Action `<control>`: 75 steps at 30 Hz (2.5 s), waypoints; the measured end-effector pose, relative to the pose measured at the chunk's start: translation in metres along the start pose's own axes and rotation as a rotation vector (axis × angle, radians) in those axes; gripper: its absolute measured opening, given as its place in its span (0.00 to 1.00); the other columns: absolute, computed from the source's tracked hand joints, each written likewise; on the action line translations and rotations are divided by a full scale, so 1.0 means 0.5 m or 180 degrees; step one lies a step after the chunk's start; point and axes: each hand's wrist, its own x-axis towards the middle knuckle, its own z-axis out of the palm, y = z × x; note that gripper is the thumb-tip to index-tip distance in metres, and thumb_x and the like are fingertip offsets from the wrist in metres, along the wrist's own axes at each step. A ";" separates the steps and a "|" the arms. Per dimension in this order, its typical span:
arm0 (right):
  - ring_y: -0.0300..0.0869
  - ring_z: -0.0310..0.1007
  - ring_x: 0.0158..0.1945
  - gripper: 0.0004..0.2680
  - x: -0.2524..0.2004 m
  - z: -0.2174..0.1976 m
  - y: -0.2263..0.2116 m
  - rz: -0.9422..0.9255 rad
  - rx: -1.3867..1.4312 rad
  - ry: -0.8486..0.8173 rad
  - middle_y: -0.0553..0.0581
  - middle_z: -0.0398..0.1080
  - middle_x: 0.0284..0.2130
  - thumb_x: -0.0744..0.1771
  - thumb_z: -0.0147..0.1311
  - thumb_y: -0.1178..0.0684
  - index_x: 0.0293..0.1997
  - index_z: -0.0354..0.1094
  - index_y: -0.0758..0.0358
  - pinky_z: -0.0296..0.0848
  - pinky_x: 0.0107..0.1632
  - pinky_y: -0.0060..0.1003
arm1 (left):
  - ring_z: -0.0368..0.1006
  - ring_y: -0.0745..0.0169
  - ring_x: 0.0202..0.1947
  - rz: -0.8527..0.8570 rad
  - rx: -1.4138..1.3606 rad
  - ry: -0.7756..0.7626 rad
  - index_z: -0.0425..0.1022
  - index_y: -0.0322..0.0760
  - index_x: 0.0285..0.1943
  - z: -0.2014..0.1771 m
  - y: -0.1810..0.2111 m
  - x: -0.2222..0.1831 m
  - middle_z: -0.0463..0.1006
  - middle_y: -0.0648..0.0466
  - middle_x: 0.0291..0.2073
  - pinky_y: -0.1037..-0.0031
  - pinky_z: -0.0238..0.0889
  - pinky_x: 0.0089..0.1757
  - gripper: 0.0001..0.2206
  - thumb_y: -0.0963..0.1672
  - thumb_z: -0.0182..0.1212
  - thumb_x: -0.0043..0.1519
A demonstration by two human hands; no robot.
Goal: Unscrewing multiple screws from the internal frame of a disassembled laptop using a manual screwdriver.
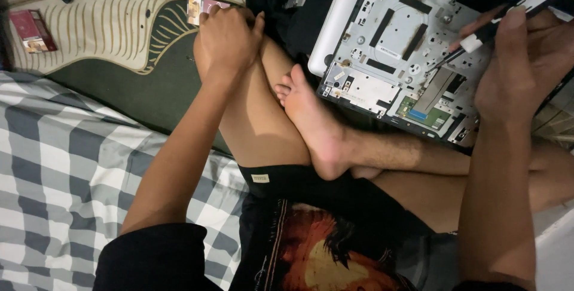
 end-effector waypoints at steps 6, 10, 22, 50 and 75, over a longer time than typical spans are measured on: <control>0.72 0.71 0.42 0.14 -0.012 -0.018 0.029 -0.0049 0.0139 -0.0030 0.78 0.59 0.50 0.82 0.36 0.64 0.79 0.44 0.51 0.78 0.44 0.64 | 0.76 0.42 0.39 0.0012 0.0129 0.0124 0.86 0.46 0.36 0.003 0.003 0.003 0.82 0.48 0.26 0.52 0.66 0.45 0.20 0.56 0.56 0.71; 0.80 0.71 0.46 0.21 -0.018 -0.033 0.056 -0.0170 0.0394 -0.0065 0.82 0.57 0.70 0.80 0.39 0.64 0.83 0.43 0.40 0.80 0.54 0.73 | 0.78 0.39 0.39 0.0002 0.0138 0.0202 0.84 0.43 0.34 0.023 -0.007 0.006 0.80 0.49 0.24 0.48 0.66 0.47 0.21 0.56 0.58 0.71; 0.43 0.69 0.50 0.15 -0.128 -0.126 -0.061 0.1544 0.0993 0.1466 0.50 0.65 0.46 0.73 0.52 0.32 0.56 0.61 0.47 0.72 0.57 0.34 | 0.78 0.38 0.37 -0.0136 -0.0005 -0.0085 0.86 0.44 0.41 -0.012 0.001 0.006 0.83 0.46 0.29 0.45 0.64 0.47 0.18 0.55 0.57 0.71; 0.40 0.68 0.27 0.23 -0.437 -0.193 -0.007 0.1828 0.1386 0.2146 0.53 0.68 0.26 0.70 0.55 0.47 0.75 0.52 0.53 0.71 0.38 0.30 | 0.77 0.37 0.28 -0.0172 0.0035 -0.0097 0.80 0.43 0.34 -0.044 0.010 -0.008 0.80 0.45 0.24 0.50 0.69 0.39 0.18 0.54 0.61 0.72; 0.48 0.69 0.37 0.23 -0.250 -0.115 -0.156 0.1671 0.0548 0.1691 0.62 0.65 0.40 0.75 0.42 0.47 0.83 0.40 0.56 0.76 0.46 0.41 | 0.76 0.40 0.27 -0.0184 -0.0177 -0.0211 0.79 0.40 0.31 -0.060 0.019 -0.002 0.79 0.47 0.22 0.44 0.60 0.58 0.20 0.54 0.59 0.72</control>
